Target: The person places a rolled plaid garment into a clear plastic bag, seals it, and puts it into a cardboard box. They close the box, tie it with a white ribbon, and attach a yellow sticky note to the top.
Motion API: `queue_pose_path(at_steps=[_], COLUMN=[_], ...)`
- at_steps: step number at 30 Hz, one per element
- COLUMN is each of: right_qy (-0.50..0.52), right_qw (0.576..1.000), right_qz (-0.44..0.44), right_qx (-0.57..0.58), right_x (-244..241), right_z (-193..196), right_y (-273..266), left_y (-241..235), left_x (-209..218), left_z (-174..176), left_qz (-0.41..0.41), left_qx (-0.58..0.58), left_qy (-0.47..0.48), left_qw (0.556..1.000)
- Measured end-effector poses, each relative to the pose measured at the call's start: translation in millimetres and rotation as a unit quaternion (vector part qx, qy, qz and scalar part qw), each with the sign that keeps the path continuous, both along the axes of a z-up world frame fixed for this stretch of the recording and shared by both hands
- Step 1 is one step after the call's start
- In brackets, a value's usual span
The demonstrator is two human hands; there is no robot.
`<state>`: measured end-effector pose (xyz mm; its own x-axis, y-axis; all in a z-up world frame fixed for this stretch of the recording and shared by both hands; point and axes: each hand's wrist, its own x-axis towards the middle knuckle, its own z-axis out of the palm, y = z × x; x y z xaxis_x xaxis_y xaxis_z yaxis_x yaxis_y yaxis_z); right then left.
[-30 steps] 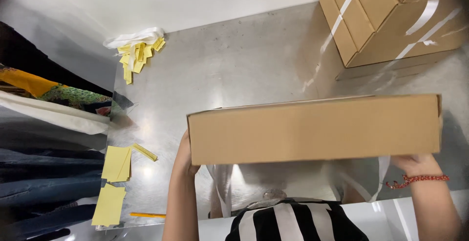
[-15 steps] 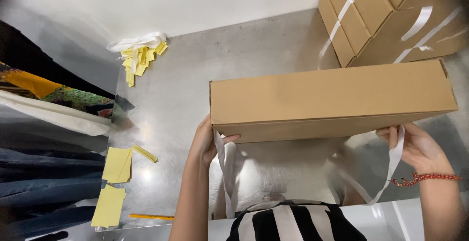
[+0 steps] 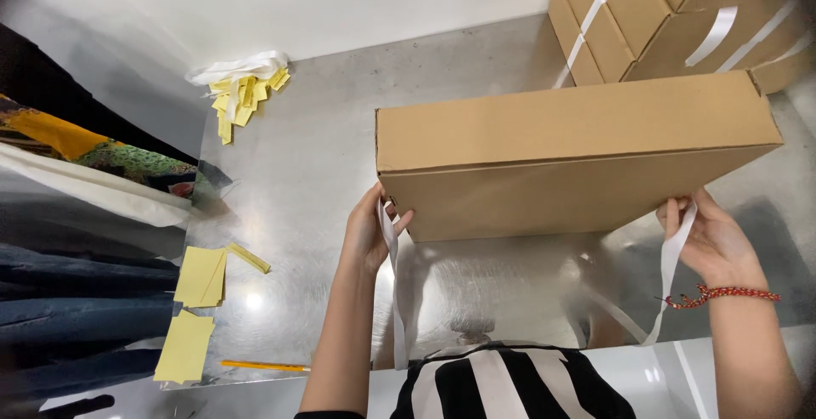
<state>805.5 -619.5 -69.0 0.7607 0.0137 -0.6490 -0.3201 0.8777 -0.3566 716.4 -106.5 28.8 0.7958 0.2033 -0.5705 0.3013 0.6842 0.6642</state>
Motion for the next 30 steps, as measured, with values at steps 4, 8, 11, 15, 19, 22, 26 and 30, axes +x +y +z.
queue_pose_path(at_steps=[4, 8, 11, 15, 19, 22, 26, 30], right_qy=[-0.046, -0.021, -0.015, -0.068, -0.067, -0.094, -0.109, -0.115], right_qw=[0.998, 0.998, 0.999, 0.997, 0.991, 0.976, 0.962, 0.929], right_qz=[0.041, 0.018, 0.013, 0.028, 0.058, 0.089, 0.101, 0.145], right_qx=[0.024, -0.048, -0.033, -0.019, -0.103, -0.177, -0.231, -0.320], right_x=[-7.0, -26.1, -41.8, -55.0, -93.2, -113.0, -126.8, -121.4], right_z=[-9.0, -9.2, -17.4, -60.0, -18.0, -11.9, -6.8, -55.0], right_y=[3.1, 27.6, 45.4, 75.8, 170.2, 220.9, 254.0, 243.1], left_y=[8.4, -0.3, -8.4, -32.0, -84.9, -118.0, -139.4, -139.9], left_x=[-11.5, -30.8, -38.1, -42.3, -52.1, -51.3, -51.2, -40.3], left_z=[-57.7, -50.0, -73.3, -126.9, -139.2, -144.3, -121.0, -108.6], left_qz=[0.038, 0.048, 0.059, 0.061, -0.041, -0.079, -0.108, -0.186], left_qx=[-0.072, -0.062, -0.108, -0.160, -0.128, -0.114, -0.029, 0.294], left_qy=[-0.035, -0.033, -0.060, -0.106, -0.079, -0.061, -0.061, -0.089], left_qw=[0.996, 0.996, 0.990, 0.979, 0.988, 0.988, 0.992, 0.933])
